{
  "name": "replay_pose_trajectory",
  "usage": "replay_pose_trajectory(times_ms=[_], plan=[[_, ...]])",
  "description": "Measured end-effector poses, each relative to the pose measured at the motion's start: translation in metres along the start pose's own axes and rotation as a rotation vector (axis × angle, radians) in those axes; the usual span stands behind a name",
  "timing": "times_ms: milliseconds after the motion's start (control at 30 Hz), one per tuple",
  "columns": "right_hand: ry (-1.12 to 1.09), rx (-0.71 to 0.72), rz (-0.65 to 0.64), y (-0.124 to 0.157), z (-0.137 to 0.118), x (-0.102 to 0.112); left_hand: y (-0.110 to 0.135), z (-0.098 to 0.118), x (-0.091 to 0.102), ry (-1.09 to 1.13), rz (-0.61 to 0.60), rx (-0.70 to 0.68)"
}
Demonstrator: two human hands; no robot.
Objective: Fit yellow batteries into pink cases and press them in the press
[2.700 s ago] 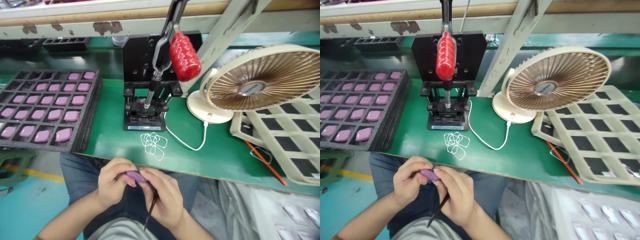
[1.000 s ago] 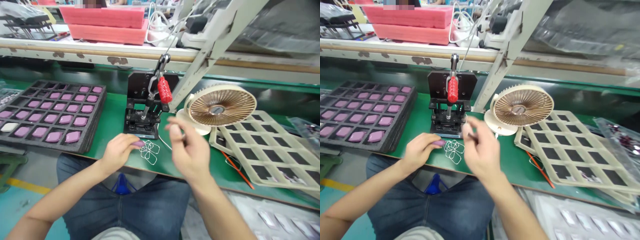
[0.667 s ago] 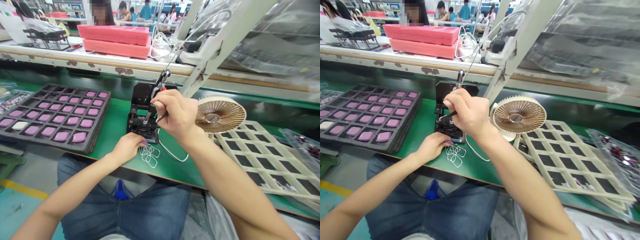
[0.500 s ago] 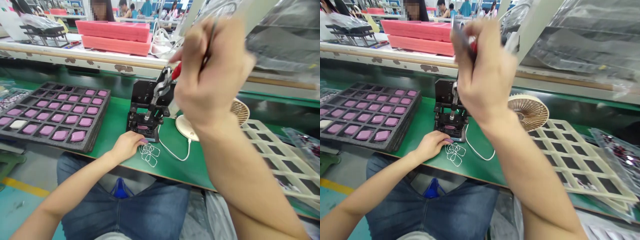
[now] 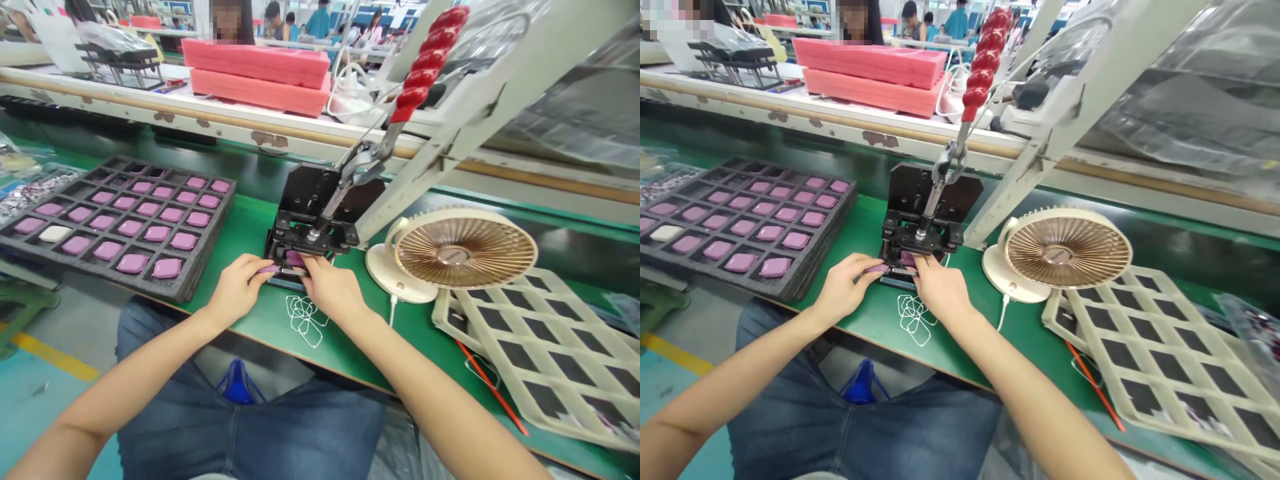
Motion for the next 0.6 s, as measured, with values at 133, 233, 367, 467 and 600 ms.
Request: replay_pose_trajectory(times_ms=[133,233,367,467,600], plan=[[0.11,0.049,-0.071,-0.016,0.009,0.001,-0.009,0.003,-0.003,-0.047,0.028,-0.06],[0.151,0.075,-0.045,-0.001,0.01,0.006,-0.015,0.003,-0.007,-0.089,0.048,-0.106],[0.087,0.184,0.116,0.043,0.009,0.019,-0.022,0.011,-0.024,-0.141,-0.047,-0.212],[-0.078,0.232,0.22,0.067,-0.001,0.033,-0.031,0.024,-0.044,-0.197,-0.166,-0.282],[-0.231,0.27,0.207,0.053,-0.035,0.038,-0.046,0.028,-0.063,-0.259,-0.276,-0.303]])
Point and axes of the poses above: each hand's wrist, its own y-axis away from the middle knuckle, its own x-axis out of the back of the hand, z = x × y, the point moved 2 cm from there along -y, towards the middle knuckle, and after that the axes turned 15 degrees about -y, right-handed, at the moved point
